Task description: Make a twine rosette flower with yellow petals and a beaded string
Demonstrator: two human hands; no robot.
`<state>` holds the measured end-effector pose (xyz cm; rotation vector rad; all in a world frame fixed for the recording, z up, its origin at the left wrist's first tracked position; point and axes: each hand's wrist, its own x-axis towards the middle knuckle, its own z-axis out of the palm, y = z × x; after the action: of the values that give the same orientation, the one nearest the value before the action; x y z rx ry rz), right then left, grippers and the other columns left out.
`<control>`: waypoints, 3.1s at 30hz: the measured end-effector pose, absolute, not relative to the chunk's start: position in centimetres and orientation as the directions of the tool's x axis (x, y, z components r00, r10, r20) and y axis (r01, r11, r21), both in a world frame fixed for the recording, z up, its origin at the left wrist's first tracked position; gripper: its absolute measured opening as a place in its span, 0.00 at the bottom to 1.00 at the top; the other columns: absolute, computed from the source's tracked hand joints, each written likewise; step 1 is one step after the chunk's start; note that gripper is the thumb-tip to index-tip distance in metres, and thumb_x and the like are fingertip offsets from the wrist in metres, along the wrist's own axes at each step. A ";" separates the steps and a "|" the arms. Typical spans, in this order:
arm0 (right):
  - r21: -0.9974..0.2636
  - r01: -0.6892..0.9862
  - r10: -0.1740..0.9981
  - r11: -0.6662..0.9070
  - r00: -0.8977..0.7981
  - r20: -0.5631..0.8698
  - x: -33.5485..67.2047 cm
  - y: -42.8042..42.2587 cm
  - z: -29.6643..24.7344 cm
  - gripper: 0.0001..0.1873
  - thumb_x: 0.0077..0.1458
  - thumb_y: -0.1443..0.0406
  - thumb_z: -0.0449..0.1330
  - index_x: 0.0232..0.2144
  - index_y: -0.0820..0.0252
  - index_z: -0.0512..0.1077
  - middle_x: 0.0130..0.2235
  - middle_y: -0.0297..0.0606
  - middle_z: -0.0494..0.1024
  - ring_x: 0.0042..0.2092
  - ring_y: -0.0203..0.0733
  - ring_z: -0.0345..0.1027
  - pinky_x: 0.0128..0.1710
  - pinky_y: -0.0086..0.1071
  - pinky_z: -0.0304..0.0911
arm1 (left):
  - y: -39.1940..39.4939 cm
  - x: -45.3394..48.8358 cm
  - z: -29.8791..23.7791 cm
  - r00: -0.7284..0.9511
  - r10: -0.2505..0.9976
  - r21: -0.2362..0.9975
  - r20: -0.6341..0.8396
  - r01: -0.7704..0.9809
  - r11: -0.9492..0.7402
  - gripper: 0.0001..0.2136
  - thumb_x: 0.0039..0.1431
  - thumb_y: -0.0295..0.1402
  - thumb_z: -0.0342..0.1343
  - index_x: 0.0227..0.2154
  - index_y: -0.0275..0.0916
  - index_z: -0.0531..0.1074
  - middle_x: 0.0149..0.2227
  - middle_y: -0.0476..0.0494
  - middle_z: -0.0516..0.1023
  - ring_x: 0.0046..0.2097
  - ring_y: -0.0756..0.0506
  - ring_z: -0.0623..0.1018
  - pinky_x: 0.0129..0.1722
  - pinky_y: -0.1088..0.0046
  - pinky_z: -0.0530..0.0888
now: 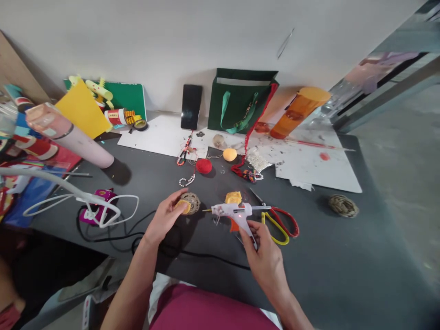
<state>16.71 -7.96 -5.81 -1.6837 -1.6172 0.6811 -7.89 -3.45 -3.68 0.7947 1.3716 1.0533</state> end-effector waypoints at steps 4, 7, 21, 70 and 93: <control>-0.678 0.722 0.981 0.138 -0.004 0.195 16.7 -9.0 -6.4 0.08 0.64 0.60 0.51 0.39 0.57 0.67 0.33 0.42 0.78 0.33 0.44 0.74 0.33 0.35 0.70 | -2.9 -7.7 -3.5 -0.097 0.932 0.936 -0.350 -0.001 0.352 0.20 0.51 0.33 0.62 0.49 0.39 0.75 0.47 0.41 0.80 0.47 0.42 0.78 0.49 0.65 0.72; -0.620 0.762 0.970 0.187 -0.044 0.239 16.6 -9.1 -6.5 0.06 0.65 0.63 0.50 0.39 0.57 0.66 0.33 0.41 0.76 0.33 0.44 0.73 0.34 0.36 0.70 | -2.6 -7.4 -3.8 -0.096 0.937 0.937 -0.335 0.070 0.342 0.20 0.51 0.35 0.61 0.48 0.39 0.75 0.46 0.41 0.80 0.47 0.41 0.78 0.49 0.65 0.73; -0.539 0.821 0.976 0.187 -0.094 0.195 17.6 -7.7 -5.7 0.08 0.64 0.61 0.52 0.34 0.58 0.68 0.31 0.40 0.73 0.33 0.45 0.68 0.33 0.37 0.65 | -2.7 -7.6 -5.8 -0.125 0.985 0.837 -0.115 0.523 0.164 0.15 0.56 0.40 0.54 0.43 0.42 0.77 0.41 0.42 0.79 0.42 0.42 0.78 0.41 0.66 0.73; -0.507 0.833 0.961 0.223 -0.275 -0.030 18.7 3.4 -4.9 0.13 0.54 0.75 0.55 0.39 0.58 0.74 0.39 0.40 0.77 0.42 0.46 0.68 0.43 0.36 0.61 | 1.0 0.3 -3.7 0.235 0.971 0.137 0.042 0.961 -0.238 0.07 0.61 0.29 0.53 0.34 0.38 0.76 0.36 0.37 0.76 0.43 0.35 0.69 0.46 0.55 0.62; -0.885 0.456 0.950 0.095 -0.306 -0.056 18.3 4.0 -4.1 0.07 0.56 0.60 0.60 0.30 0.57 0.70 0.29 0.34 0.77 0.31 0.39 0.70 0.32 0.32 0.64 | -3.5 -0.6 -2.9 0.181 0.941 0.688 0.286 0.645 -0.333 0.11 0.63 0.23 0.50 0.43 0.40 0.73 0.35 0.45 0.78 0.36 0.48 0.78 0.37 0.72 0.75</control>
<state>18.28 4.04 -4.09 -1.3776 -1.8255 1.1571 -0.61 -3.50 -2.92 2.0500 1.4911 0.9668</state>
